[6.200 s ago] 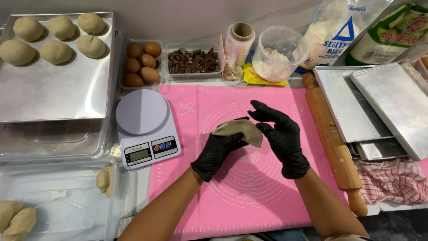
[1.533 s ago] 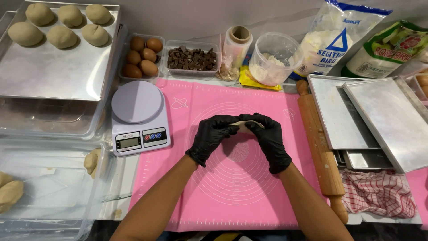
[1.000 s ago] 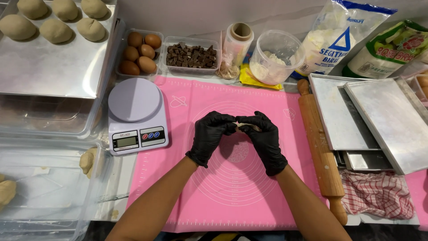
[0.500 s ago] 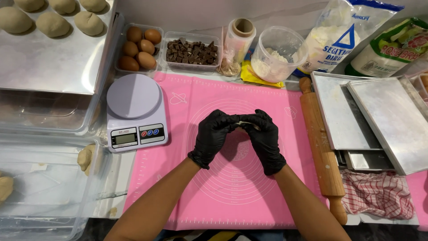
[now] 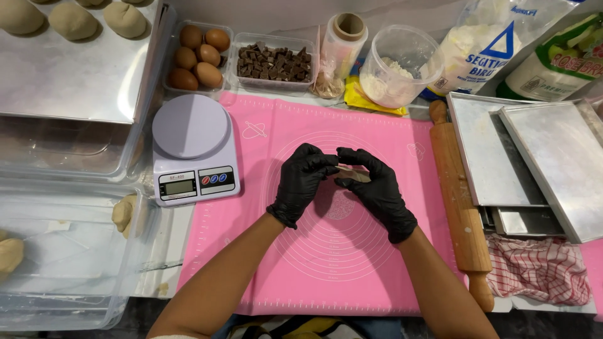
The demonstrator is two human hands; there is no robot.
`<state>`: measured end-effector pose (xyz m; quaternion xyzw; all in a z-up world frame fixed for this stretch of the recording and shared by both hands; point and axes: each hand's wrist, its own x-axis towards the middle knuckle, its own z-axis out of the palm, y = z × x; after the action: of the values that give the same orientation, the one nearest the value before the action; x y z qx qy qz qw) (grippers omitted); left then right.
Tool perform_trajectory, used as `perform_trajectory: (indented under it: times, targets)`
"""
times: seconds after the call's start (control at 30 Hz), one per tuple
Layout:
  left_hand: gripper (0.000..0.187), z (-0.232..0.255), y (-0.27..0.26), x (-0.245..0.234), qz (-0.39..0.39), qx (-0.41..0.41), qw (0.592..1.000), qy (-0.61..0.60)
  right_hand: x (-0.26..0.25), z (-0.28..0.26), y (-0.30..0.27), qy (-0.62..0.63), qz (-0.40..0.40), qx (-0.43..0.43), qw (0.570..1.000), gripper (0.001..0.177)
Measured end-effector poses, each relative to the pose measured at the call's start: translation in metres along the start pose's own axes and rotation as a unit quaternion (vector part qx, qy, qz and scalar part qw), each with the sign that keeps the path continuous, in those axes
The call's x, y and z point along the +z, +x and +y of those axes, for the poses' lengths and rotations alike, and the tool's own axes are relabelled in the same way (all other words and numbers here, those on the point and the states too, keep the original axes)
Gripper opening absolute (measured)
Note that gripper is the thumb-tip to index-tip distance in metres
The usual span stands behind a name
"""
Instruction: Rolling out dough, adding chocolate chip filling, and shaping the dough into buns.
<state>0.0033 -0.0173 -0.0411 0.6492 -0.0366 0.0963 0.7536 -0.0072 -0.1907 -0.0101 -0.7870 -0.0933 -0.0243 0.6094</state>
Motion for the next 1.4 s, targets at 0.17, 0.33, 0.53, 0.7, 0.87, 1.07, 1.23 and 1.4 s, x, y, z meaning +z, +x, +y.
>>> perform_trajectory:
  times: [0.17,0.33,0.53,0.7,0.87,1.07,1.23,1.4]
  targets:
    - [0.025,0.010,-0.004,0.002,-0.009,0.072,0.997,-0.004,-0.004,0.027,0.003,-0.079,0.074,0.009,0.994,0.025]
    - [0.029,0.009,-0.003,-0.004,0.006,0.136,0.988,0.069,0.005,0.023,0.000,-0.067,0.104,-0.015,0.992,0.023]
    - [0.020,0.028,-0.008,0.002,0.001,0.191,0.977,0.093,-0.001,0.022,0.002,-0.048,0.101,-0.044,0.993,0.023]
    - [0.027,0.043,-0.008,0.008,-0.001,0.157,0.985,0.074,-0.020,0.010,0.004,-0.027,0.062,-0.053,0.996,0.023]
    - [0.072,0.079,-0.011,0.000,-0.143,-0.330,0.925,-0.125,-0.030,-0.042,-0.007,-0.041,-0.041,-0.131,0.990,0.014]
    - [0.030,0.097,-0.042,0.027,-0.139,-0.446,0.779,-0.418,-0.025,-0.046,-0.012,-0.072,0.011,-0.187,0.980,0.020]
    - [0.043,0.074,-0.011,0.020,-0.018,-0.376,0.801,-0.465,-0.012,-0.049,-0.012,-0.066,0.091,-0.219,0.969,0.029]
    - [0.045,0.043,0.004,0.007,0.039,-0.286,0.801,-0.524,0.006,-0.024,-0.011,0.007,0.161,-0.189,0.969,0.028]
